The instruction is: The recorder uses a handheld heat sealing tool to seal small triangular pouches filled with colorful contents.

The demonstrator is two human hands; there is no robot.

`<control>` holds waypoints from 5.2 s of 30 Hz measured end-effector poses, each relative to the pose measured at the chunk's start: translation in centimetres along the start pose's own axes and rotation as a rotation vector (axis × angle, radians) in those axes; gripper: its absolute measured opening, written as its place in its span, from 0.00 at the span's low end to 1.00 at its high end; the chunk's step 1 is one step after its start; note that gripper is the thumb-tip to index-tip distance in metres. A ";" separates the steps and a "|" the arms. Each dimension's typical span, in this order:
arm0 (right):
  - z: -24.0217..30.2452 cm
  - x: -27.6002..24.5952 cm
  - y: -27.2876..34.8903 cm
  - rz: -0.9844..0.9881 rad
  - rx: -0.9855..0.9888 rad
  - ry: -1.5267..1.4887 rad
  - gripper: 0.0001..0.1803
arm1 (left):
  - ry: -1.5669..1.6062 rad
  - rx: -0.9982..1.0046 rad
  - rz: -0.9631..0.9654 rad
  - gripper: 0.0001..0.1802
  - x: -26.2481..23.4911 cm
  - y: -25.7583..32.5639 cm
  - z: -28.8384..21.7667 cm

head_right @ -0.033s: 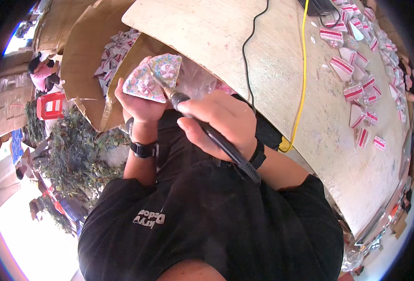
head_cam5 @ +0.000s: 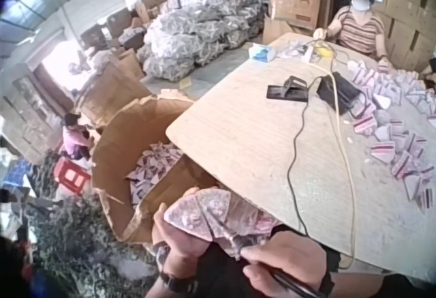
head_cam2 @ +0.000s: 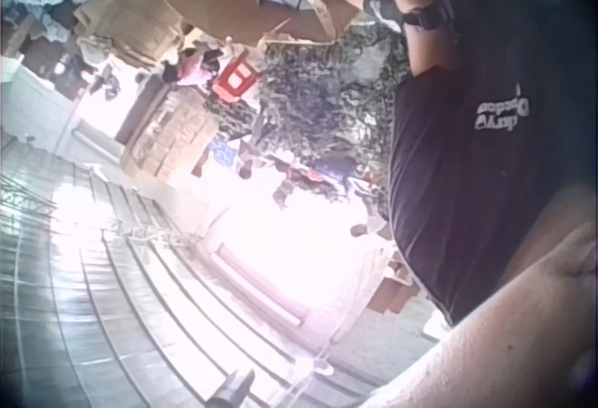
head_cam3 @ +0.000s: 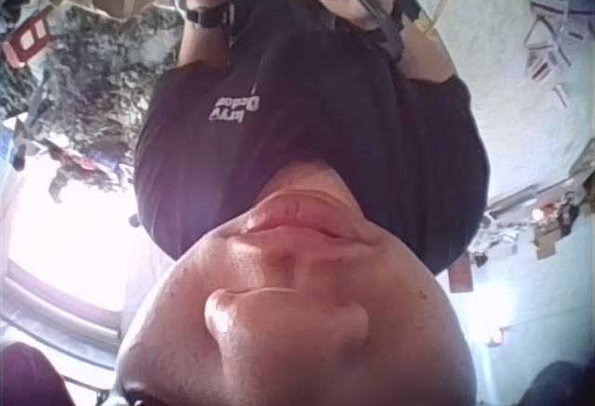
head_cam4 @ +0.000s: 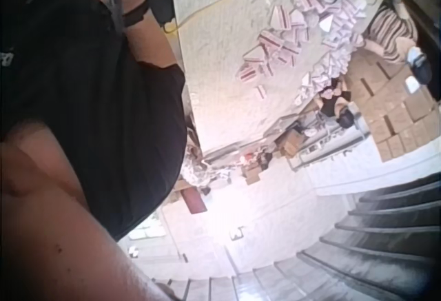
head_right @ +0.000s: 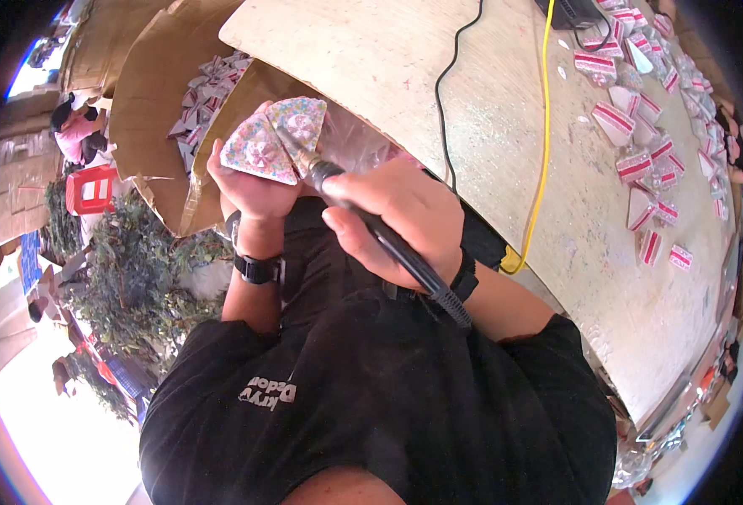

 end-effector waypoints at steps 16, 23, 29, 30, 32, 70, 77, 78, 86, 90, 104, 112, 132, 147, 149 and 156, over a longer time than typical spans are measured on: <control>-1.5 1.3 0.4 -0.029 0.159 -0.165 0.19 | 0.243 -0.111 0.096 0.47 -0.4 -0.1 -0.7; -1.2 0.5 0.4 -0.147 0.250 -0.289 0.18 | -0.757 0.394 -0.017 0.35 -5.1 -2.2 -10.6; -1.6 -0.1 1.6 -0.088 0.330 -0.293 0.19 | -1.917 0.484 -0.545 0.25 -11.5 -1.3 -25.1; -1.9 0.0 2.0 -0.081 0.319 -0.263 0.19 | -2.033 0.452 -0.611 0.25 -12.9 -1.2 -26.6; -1.9 -0.8 2.0 -0.083 0.319 -0.170 0.16 | -2.261 0.361 -0.796 0.26 -15.1 -0.3 -29.3; -12.3 -32.0 27.6 -0.530 1.465 1.113 0.32 | -0.465 0.695 -0.185 0.23 2.0 -4.1 -10.3; -16.2 -34.1 26.6 -0.527 1.502 1.138 0.41 | -0.507 0.439 -0.094 0.25 0.9 1.5 -18.2; -15.7 -33.7 26.4 -0.536 1.507 1.196 0.41 | -0.516 0.402 -0.087 0.25 1.0 2.3 -19.6; -15.3 -31.4 25.0 -0.476 1.607 1.122 0.44 | -0.305 0.296 -0.053 0.28 -0.7 8.3 -23.4; -15.7 -30.2 23.4 -0.475 1.595 1.080 0.44 | -0.195 0.173 -0.182 0.22 -6.4 12.6 -22.6; -15.4 -30.2 23.5 -0.473 1.637 1.077 0.44 | -0.127 0.052 -0.128 0.19 -5.8 8.6 -15.0; -13.0 -29.5 25.2 -0.518 1.456 1.039 0.42 | -0.021 -0.101 -0.102 0.15 -4.1 6.4 -11.3; -1.2 -2.3 -2.8 0.075 -0.036 0.296 0.34 | -0.202 -0.171 0.326 0.49 5.1 1.3 2.1; -1.1 -0.6 -2.0 0.051 0.080 0.003 0.24 | -0.054 -0.202 0.252 0.48 5.2 3.0 2.2; -1.8 -1.2 -2.2 -0.042 0.109 -0.029 0.26 | 0.030 -0.193 0.376 0.48 6.9 1.4 2.7; -3.7 0.8 -1.7 -0.095 0.244 -0.280 0.27 | 0.049 -0.222 0.387 0.47 5.7 2.2 1.3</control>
Point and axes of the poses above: each hand's wrist, its own y-axis away from the middle knuckle, its own x-axis out of the palm, z = x × y, the point moved 4 cm from there along -y, towards the middle knuckle, and after that the axes turned 13 degrees about z, right-handed, at the moved point
